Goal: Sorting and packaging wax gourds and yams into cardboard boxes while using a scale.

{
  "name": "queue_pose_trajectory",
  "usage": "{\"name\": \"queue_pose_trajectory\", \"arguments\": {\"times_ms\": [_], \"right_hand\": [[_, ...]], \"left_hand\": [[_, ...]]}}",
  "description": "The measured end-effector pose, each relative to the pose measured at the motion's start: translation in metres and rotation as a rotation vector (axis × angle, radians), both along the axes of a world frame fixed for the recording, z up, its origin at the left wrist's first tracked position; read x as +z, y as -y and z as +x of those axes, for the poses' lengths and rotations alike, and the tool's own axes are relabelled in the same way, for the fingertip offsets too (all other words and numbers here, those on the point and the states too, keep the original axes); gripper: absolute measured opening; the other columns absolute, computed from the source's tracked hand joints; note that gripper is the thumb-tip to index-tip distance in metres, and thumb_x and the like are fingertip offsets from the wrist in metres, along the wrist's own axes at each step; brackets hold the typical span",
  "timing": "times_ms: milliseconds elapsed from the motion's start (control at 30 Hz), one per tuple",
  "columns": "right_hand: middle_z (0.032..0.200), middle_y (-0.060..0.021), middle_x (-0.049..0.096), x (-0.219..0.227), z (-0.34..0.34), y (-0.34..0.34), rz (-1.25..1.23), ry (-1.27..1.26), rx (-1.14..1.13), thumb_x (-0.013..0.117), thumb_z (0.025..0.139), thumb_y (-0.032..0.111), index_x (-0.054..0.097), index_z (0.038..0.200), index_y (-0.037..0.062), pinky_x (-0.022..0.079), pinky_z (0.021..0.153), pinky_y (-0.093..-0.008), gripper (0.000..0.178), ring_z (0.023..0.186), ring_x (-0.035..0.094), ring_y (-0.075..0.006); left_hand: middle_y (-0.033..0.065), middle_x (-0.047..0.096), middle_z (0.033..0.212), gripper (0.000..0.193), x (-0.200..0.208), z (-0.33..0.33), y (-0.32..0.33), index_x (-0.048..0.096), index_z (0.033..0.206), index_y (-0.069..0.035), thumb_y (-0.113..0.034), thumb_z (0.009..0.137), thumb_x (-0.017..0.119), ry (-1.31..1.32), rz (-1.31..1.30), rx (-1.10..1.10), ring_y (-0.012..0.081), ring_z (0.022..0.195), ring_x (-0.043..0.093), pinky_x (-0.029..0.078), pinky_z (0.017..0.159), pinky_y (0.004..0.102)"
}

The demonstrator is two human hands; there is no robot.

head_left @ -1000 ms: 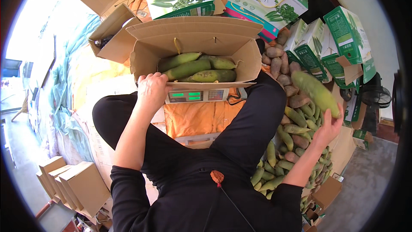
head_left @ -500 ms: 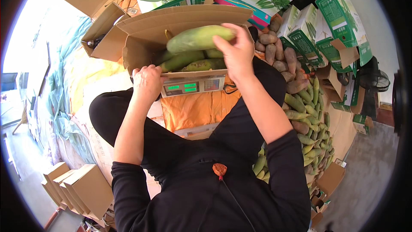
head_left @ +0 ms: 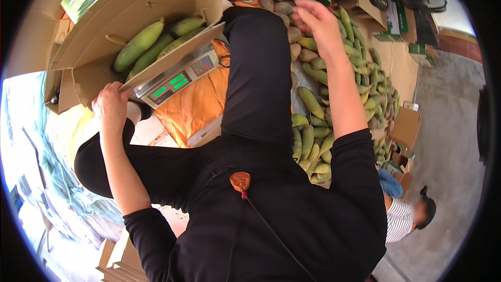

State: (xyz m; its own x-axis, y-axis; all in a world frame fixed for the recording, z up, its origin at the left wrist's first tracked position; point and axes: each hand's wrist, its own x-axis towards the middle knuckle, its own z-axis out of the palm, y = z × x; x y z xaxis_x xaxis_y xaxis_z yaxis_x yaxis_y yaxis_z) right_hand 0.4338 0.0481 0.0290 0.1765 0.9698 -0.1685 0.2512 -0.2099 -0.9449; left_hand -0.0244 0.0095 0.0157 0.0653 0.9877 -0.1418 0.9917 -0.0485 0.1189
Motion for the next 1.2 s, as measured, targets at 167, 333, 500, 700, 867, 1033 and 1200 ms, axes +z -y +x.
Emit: {"name": "queue_pose_trajectory", "arguments": {"times_ms": [167,333,500,700,867,1033,1200], "right_hand": [[0.086,-0.0079,0.066,-0.129,0.089,0.105,-0.457,0.260,-0.205,0.063,0.082,0.010,0.064,0.103,0.0003,0.048,0.064,-0.0299,0.023,0.077,0.063,-0.0174],[0.081,-0.0179,0.065,-0.241,0.131,0.243,-0.533,0.920,0.218,0.063,0.074,0.017,0.064,0.086,0.0040,0.051,0.074,-0.0425,0.018,0.082,0.064,-0.0351],[0.109,-0.0089,0.060,-0.274,0.090,0.297,-0.690,0.976,0.288,0.066,0.072,0.020,0.057,0.106,0.0129,0.050,0.083,-0.0434,0.036,0.106,0.056,-0.0330],[0.117,-0.0068,0.054,-0.330,0.035,0.280,-0.793,1.058,0.532,0.068,0.074,0.018,0.051,0.115,0.0136,0.049,0.087,-0.0430,0.045,0.113,0.052,-0.0268],[0.116,-0.0066,0.055,-0.393,0.042,0.285,-0.778,1.107,0.651,0.069,0.074,0.013,0.049,0.119,0.0141,0.050,0.086,-0.0418,0.049,0.111,0.053,-0.0240],[0.116,-0.0069,0.055,-0.391,0.023,0.179,-0.723,1.124,0.704,0.069,0.074,0.012,0.050,0.118,0.0133,0.049,0.085,-0.0417,0.049,0.111,0.053,-0.0246],[0.117,-0.0072,0.055,-0.365,0.091,0.090,-0.693,1.147,0.721,0.069,0.073,0.011,0.050,0.117,0.0126,0.049,0.085,-0.0417,0.049,0.112,0.053,-0.0251]], "left_hand": [[0.0128,0.065,0.088,0.022,-0.006,-0.003,0.004,0.066,0.090,-0.005,-0.025,0.082,0.063,-0.022,0.009,0.009,0.0326,0.088,0.061,0.044,0.078,0.0435],[0.0129,0.065,0.088,0.023,-0.017,-0.005,-0.001,0.067,0.090,-0.005,-0.026,0.082,0.062,0.012,0.015,0.003,0.0324,0.088,0.061,0.044,0.078,0.0436],[0.0131,0.065,0.088,0.024,-0.015,-0.002,-0.002,0.067,0.089,-0.005,-0.027,0.081,0.063,0.007,0.024,0.019,0.0323,0.088,0.061,0.043,0.079,0.0439],[0.0117,0.065,0.086,0.021,-0.009,0.003,0.001,0.068,0.085,-0.006,-0.026,0.078,0.066,-0.023,0.016,0.066,0.0305,0.089,0.061,0.041,0.081,0.0437],[0.0104,0.063,0.082,0.019,-0.009,0.015,-0.004,0.067,0.081,-0.006,-0.024,0.077,0.066,-0.011,0.064,0.044,0.0305,0.087,0.060,0.041,0.080,0.0432],[0.0095,0.063,0.081,0.017,-0.002,0.006,0.005,0.067,0.080,-0.007,-0.024,0.076,0.068,-0.021,0.067,0.078,0.0292,0.087,0.060,0.041,0.080,0.0423],[0.0089,0.064,0.083,0.018,-0.002,-0.002,0.013,0.067,0.079,-0.007,-0.024,0.075,0.069,-0.045,0.078,0.113,0.0281,0.088,0.060,0.040,0.081,0.0411]]}}
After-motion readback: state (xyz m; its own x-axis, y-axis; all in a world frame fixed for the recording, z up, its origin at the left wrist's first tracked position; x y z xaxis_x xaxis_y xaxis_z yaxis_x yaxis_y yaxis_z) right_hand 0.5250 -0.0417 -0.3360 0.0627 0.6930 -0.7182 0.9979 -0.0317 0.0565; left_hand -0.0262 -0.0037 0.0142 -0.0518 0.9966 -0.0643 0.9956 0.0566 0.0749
